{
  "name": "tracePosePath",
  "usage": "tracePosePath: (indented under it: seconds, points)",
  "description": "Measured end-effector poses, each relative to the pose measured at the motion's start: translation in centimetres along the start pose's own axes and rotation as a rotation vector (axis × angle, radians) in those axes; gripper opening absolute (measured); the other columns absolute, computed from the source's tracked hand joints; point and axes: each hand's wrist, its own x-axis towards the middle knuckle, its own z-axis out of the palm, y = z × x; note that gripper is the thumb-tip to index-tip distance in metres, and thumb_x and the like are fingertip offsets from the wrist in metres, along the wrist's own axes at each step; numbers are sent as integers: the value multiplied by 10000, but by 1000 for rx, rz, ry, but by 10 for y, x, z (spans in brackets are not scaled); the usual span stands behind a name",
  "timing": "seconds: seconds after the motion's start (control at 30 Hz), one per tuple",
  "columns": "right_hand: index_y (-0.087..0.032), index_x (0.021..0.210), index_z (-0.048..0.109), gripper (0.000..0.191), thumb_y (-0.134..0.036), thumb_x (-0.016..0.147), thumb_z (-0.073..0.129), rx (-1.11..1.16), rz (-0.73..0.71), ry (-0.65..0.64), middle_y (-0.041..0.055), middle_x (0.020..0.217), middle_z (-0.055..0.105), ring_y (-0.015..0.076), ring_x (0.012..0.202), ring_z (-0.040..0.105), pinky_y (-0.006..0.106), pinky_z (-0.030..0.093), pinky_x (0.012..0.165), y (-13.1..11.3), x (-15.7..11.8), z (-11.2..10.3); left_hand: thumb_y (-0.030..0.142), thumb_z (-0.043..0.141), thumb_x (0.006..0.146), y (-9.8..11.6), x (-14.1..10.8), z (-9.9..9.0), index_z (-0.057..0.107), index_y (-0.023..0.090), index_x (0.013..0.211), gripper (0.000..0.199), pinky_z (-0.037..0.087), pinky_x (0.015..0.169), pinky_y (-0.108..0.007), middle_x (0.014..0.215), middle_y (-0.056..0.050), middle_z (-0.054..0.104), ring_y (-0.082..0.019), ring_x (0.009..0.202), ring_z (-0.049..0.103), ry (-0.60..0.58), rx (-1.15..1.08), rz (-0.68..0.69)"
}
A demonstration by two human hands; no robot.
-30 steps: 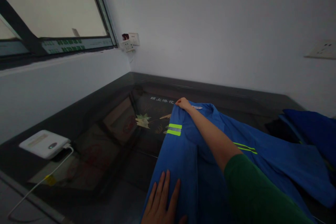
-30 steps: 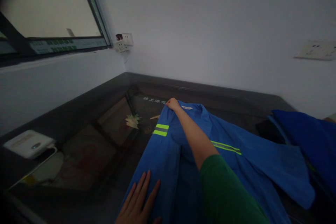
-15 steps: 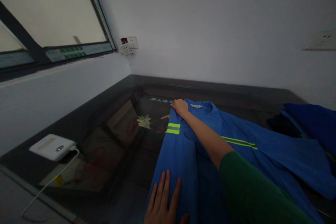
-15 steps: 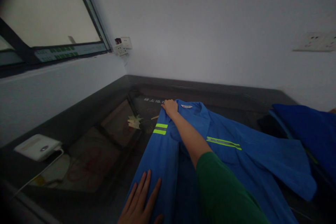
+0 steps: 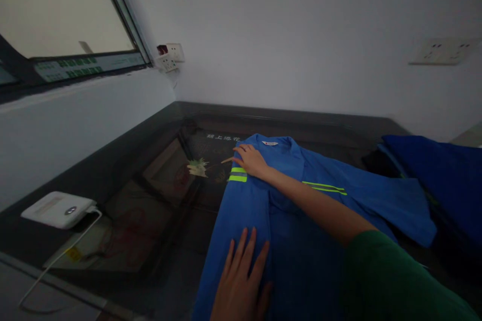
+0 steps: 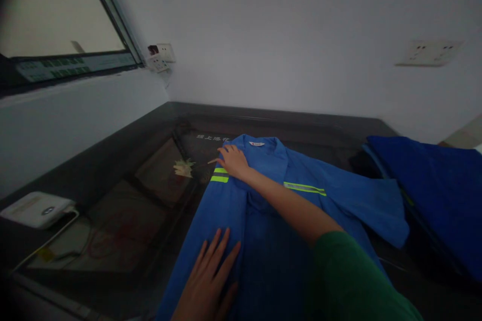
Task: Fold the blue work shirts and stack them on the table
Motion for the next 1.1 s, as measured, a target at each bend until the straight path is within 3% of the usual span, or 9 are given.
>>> tracePosePath:
  seconds: [0.13, 0.33, 0.47, 0.6, 0.8, 0.87, 0.97, 1.03, 1.1]
  points:
    - [-160, 1306, 547, 405, -367, 973, 446, 29, 1, -3, 126, 1361, 522, 239, 1278, 422, 400, 307, 1089, -4, -18, 9, 262, 531, 857, 7, 4, -3, 222, 290, 1515, 728, 442, 1036, -467, 1548, -58, 305, -287, 1378, 367, -54, 15, -8]
    - [-171, 1284, 575, 377, -326, 991, 395, 163, -35, 61, 117, 1347, 543, 195, 1295, 427, 361, 311, 1097, -8, -38, -17, 288, 526, 865, 12, 6, -10, 216, 278, 1516, 720, 422, 1042, -506, 1544, -63, 315, -291, 1395, 334, -56, 40, -42]
    - [-181, 1296, 577, 425, -396, 993, 369, 183, -94, -70, 133, 1413, 496, 215, 1339, 408, 387, 317, 1104, -10, -74, -28, 311, 511, 890, 13, 6, -11, 215, 294, 1513, 690, 400, 1061, -504, 1548, -51, 310, -280, 1401, 322, -46, 31, -40]
    - [-249, 1407, 464, 475, -437, 975, 408, 91, -78, -180, 104, 1516, 365, 267, 1389, 341, 489, 267, 1124, -10, -101, -22, 318, 473, 923, 13, 5, -6, 223, 295, 1510, 639, 372, 1084, -494, 1547, -47, 315, -269, 1411, 303, -26, 19, -42]
    - [-233, 1384, 493, 430, -372, 989, 400, 107, -75, -105, 89, 1502, 395, 219, 1376, 373, 432, 257, 1145, -9, -106, -15, 372, 457, 943, 7, 7, -15, 309, 303, 1482, 564, 364, 1097, -470, 1521, -52, 369, -250, 1391, 346, -88, -66, -34]
    - [-204, 1361, 519, 413, -341, 989, 404, 170, -72, -61, 98, 1476, 432, 198, 1365, 389, 400, 274, 1142, -7, -106, -17, 395, 445, 949, -1, 20, -29, 409, 287, 1434, 499, 416, 1059, -432, 1463, -63, 456, -237, 1319, 451, -140, -165, -54]
    - [-169, 1354, 524, 414, -312, 985, 404, 249, -34, 33, 109, 1443, 474, 182, 1370, 378, 380, 286, 1140, 5, -115, -28, 372, 401, 968, -21, 59, -49, 508, 234, 1358, 428, 442, 1034, -390, 1344, -80, 565, -208, 1199, 552, -171, -305, -104]
    - [-183, 1370, 510, 426, -308, 975, 412, 231, 42, 80, 107, 1458, 455, 201, 1390, 343, 422, 275, 1143, 20, -130, -43, 345, 408, 964, -37, 95, -49, 534, 203, 1329, 411, 395, 1074, -403, 1339, -93, 560, -216, 1233, 518, -160, -347, -75]
    - [-215, 1397, 482, 452, -308, 958, 433, 154, 163, 84, 100, 1497, 398, 237, 1419, 281, 485, 262, 1139, 40, -152, -60, 332, 428, 956, -53, 132, -36, 563, 160, 1297, 405, 345, 1108, -407, 1373, -124, 525, -234, 1286, 466, -163, -351, -37]
